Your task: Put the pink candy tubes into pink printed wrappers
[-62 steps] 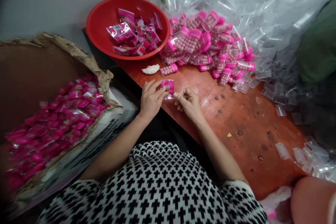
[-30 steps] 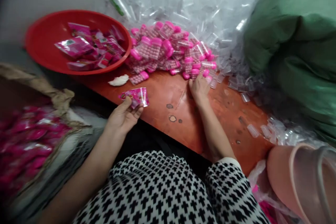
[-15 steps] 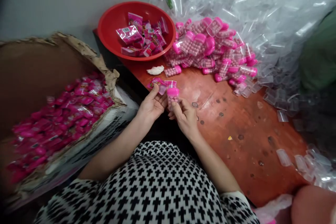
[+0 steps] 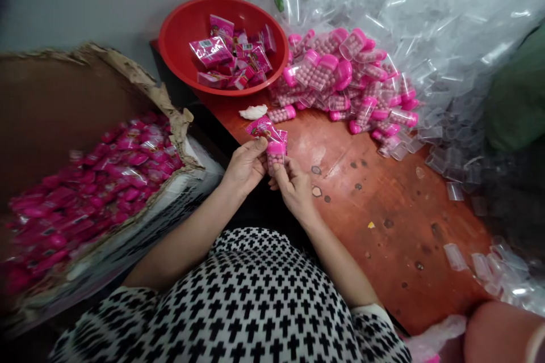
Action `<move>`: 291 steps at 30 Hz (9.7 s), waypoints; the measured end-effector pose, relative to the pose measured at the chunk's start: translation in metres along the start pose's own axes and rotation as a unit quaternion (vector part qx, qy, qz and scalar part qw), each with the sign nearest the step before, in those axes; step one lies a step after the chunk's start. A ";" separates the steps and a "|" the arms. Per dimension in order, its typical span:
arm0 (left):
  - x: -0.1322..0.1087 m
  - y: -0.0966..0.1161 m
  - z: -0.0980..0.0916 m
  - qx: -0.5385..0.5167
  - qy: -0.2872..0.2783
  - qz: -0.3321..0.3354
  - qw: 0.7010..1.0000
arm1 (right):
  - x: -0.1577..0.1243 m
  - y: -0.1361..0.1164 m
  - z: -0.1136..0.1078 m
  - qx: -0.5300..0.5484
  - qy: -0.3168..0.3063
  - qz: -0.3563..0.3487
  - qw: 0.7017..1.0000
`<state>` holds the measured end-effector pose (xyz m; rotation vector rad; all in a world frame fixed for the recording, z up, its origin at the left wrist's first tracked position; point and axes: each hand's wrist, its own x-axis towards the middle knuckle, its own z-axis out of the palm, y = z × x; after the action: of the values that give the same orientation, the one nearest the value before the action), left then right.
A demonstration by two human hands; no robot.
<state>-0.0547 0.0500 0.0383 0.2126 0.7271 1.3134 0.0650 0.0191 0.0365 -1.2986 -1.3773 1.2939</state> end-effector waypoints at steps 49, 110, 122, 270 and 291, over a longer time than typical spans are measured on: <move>-0.018 0.015 -0.006 0.301 -0.053 -0.005 0.952 | 0.026 -0.024 -0.026 -0.059 0.031 -0.078 0.995; -0.003 0.013 -0.004 0.118 0.003 -0.003 0.993 | 0.002 0.008 0.027 0.277 0.035 0.088 0.956; -0.002 0.016 0.001 0.151 -0.029 0.003 0.988 | 0.000 0.004 0.025 0.226 0.051 0.029 0.972; -0.024 -0.007 -0.003 0.194 -0.067 -0.070 0.976 | -0.017 0.006 0.017 0.254 0.098 0.072 0.959; -0.020 -0.018 -0.001 0.086 0.004 -0.007 0.996 | -0.006 0.008 0.011 0.217 0.106 0.074 0.968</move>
<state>-0.0420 0.0259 0.0355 0.3398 0.8487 1.2384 0.0565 0.0112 0.0272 -1.2060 -0.8024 1.4130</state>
